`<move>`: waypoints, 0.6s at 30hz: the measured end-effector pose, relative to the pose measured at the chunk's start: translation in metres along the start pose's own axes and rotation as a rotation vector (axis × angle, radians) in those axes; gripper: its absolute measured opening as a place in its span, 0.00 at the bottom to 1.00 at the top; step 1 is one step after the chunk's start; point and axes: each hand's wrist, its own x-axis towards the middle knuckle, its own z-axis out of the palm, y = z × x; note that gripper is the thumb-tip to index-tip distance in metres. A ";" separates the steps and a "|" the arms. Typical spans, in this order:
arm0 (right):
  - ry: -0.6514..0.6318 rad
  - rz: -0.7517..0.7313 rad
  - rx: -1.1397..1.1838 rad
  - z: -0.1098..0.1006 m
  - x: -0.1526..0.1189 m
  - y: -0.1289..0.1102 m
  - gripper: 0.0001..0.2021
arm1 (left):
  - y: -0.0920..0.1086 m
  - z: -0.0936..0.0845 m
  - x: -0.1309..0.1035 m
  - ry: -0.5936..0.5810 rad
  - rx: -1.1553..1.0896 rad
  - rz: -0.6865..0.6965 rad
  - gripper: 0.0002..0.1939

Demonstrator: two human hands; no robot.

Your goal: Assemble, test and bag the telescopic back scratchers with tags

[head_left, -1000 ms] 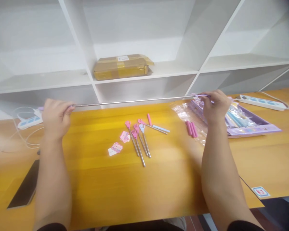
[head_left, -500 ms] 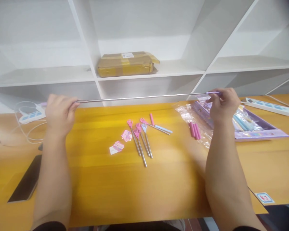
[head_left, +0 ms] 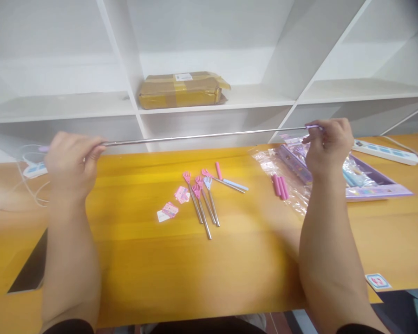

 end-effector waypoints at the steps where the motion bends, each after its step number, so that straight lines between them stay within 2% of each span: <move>1: -0.001 0.002 -0.014 -0.001 0.001 -0.001 0.10 | 0.001 -0.001 0.000 -0.002 -0.001 -0.006 0.19; 6: 0.086 -0.018 0.001 -0.003 0.002 -0.005 0.13 | 0.004 -0.002 -0.001 0.042 -0.001 -0.012 0.19; 12: 0.134 -0.024 0.001 -0.010 0.005 -0.014 0.14 | 0.006 -0.004 -0.002 0.149 -0.035 0.101 0.13; 18: 0.137 -0.108 0.032 -0.020 0.004 -0.026 0.13 | 0.013 -0.004 -0.001 0.121 -0.049 0.052 0.15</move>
